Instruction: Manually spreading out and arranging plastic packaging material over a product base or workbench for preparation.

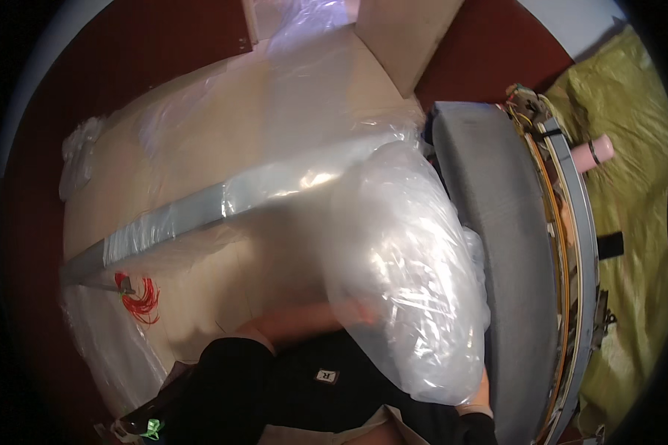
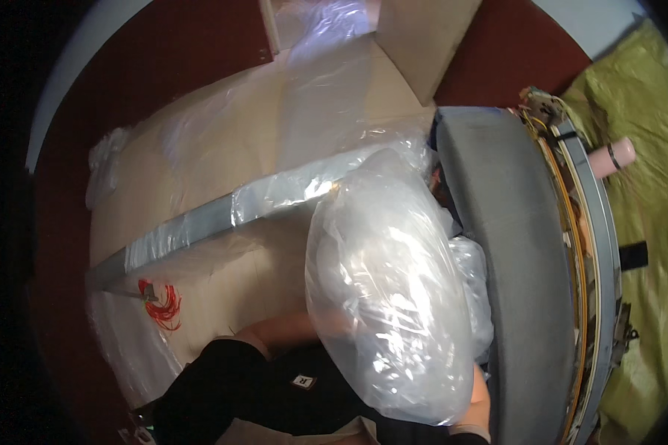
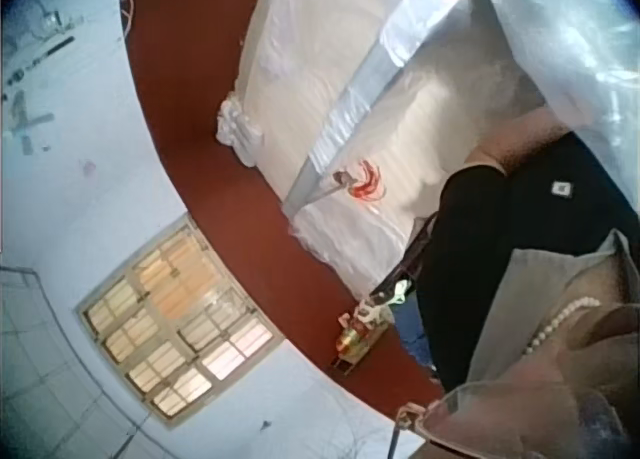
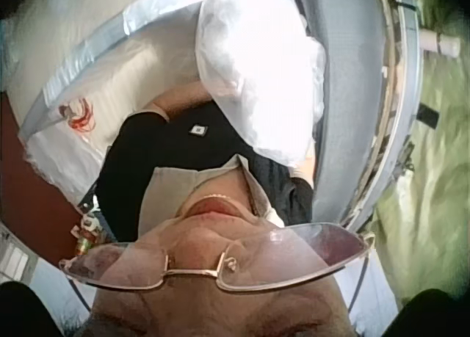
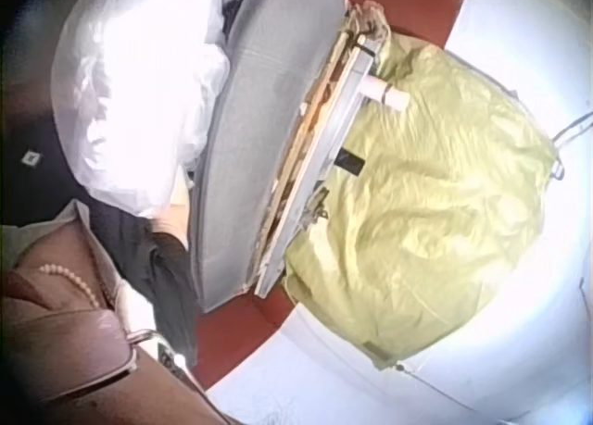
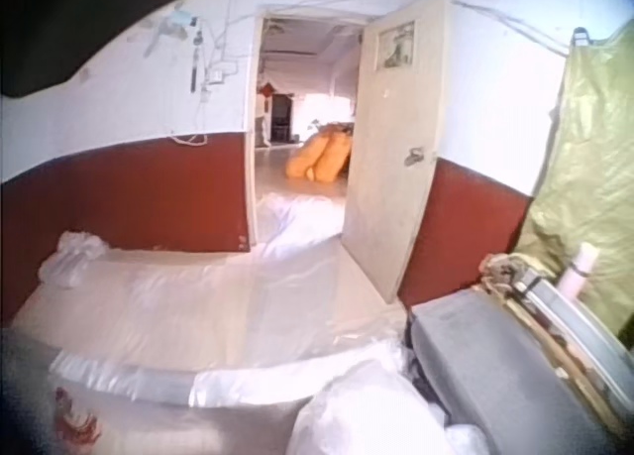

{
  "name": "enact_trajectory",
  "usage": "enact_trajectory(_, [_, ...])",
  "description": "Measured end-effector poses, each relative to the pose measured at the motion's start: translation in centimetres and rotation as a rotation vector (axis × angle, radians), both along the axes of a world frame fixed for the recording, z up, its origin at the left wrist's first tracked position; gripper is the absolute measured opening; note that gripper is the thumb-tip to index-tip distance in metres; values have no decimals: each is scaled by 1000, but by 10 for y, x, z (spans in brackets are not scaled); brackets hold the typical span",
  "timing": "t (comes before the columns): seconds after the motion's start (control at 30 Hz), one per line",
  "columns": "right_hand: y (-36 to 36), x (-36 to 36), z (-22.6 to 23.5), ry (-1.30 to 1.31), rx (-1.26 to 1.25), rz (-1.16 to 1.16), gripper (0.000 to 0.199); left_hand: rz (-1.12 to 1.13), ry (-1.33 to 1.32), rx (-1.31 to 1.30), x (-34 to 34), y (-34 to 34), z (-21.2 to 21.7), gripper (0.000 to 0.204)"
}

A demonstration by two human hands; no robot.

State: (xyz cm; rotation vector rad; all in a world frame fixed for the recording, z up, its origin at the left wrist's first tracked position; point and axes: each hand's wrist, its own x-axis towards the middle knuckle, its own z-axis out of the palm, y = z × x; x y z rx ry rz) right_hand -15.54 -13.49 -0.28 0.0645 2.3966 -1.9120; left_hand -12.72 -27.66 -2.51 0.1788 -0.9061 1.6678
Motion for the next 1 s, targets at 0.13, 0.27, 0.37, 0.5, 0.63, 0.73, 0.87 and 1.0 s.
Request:
enact_trajectory(0.13, [8, 14, 8, -11, -34, -85, 48, -282, -121, 297, -21, 5, 36, 39])
enact_trajectory(0.27, [31, 16, 3, -14, -87, -136, 48, -524, -266, 567, -80, 10, 63, 37])
enact_trajectory(0.37, [58, 22, 25, 352, 402, -185, 47, -707, -377, 804, -112, -75, 79, 35])
enact_trajectory(0.5, [129, 30, -4, 264, 457, -464, 40, -826, -533, 1036, -191, -245, 128, 33])
enact_trajectory(0.63, [163, 48, -36, 423, 795, -452, 30, -942, -660, 1233, -245, -337, 167, 32])
enact_trajectory(0.73, [155, 47, -34, 449, 966, -405, 24, -705, -495, 1793, -268, -323, 198, 52])
enact_trajectory(0.87, [155, 47, -34, 457, 958, -390, 22, -715, -603, 1818, -268, -235, 182, 52])
enact_trajectory(1.0, [162, 52, -32, 396, 925, -431, 21, -775, -826, 1886, -290, -209, 142, 53])
